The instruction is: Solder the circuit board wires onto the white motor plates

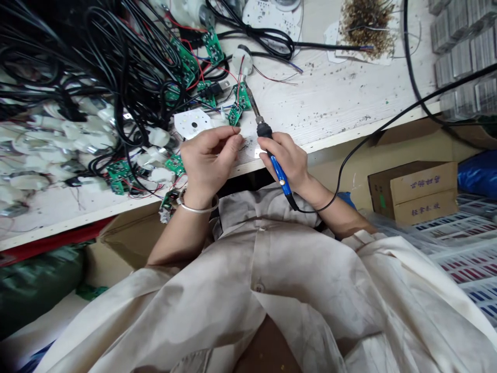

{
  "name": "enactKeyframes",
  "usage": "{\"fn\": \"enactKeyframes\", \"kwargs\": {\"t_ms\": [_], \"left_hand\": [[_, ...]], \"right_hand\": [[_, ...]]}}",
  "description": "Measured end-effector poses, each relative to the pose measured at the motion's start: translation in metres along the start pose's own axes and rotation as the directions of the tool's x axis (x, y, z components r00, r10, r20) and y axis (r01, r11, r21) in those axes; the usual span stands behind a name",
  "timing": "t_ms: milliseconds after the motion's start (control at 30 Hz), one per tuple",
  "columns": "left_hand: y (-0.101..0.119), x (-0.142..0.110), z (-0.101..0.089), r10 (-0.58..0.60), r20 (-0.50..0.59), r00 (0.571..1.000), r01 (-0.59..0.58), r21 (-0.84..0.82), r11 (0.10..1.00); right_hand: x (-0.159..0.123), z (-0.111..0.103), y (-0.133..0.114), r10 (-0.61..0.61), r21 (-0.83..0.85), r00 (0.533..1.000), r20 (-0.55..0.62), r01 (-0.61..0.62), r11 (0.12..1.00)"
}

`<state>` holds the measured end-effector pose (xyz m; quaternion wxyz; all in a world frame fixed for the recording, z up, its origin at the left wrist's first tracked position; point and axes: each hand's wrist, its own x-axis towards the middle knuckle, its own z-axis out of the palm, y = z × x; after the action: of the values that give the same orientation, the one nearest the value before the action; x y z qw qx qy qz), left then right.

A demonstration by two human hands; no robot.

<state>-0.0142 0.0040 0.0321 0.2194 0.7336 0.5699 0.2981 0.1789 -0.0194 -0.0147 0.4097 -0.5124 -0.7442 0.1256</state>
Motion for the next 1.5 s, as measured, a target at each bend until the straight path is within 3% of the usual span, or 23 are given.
{"fn": "enactKeyframes", "kwargs": {"t_ms": [200,400,567,667,767,833,1000,1300,1500], "left_hand": [[-0.013,0.000,-0.008,0.071,0.038,0.997,-0.074,0.091,0.993],[-0.018,-0.002,-0.001,0.111,0.076,0.991,-0.121,0.141,0.983],[-0.015,-0.001,0.006,0.120,0.081,0.989,-0.136,0.231,0.963],[-0.016,-0.003,0.007,0.125,0.094,0.988,-0.145,0.247,0.958],[-0.018,-0.005,0.008,0.114,0.123,0.986,-0.140,0.230,0.963],[-0.018,-0.005,0.007,0.094,0.135,0.986,-0.123,0.224,0.967],[-0.017,-0.004,0.005,0.057,0.185,0.981,-0.097,0.212,0.972],[-0.016,-0.004,0.003,0.028,0.221,0.975,-0.075,0.207,0.975],[-0.018,-0.004,0.006,0.086,0.173,0.981,-0.121,0.200,0.972]], "right_hand": [[-0.002,0.001,0.001,-0.031,0.043,0.999,-0.020,0.031,0.999],[-0.001,0.000,0.002,-0.021,0.024,1.000,-0.014,0.021,0.999],[0.001,-0.007,0.001,-0.039,0.185,0.998,-0.042,0.046,0.982],[0.000,-0.013,-0.005,0.121,0.410,0.987,-0.105,-0.068,0.909],[-0.001,-0.019,-0.013,0.346,0.611,0.928,-0.139,-0.195,0.767],[0.000,-0.021,-0.017,0.418,0.657,0.899,-0.129,-0.238,0.716],[0.002,-0.020,-0.017,0.473,0.604,0.874,-0.115,-0.316,0.732],[0.001,-0.021,-0.013,0.440,0.541,0.895,-0.078,-0.333,0.773],[0.002,-0.021,-0.014,0.442,0.494,0.895,-0.058,-0.359,0.792]]}}
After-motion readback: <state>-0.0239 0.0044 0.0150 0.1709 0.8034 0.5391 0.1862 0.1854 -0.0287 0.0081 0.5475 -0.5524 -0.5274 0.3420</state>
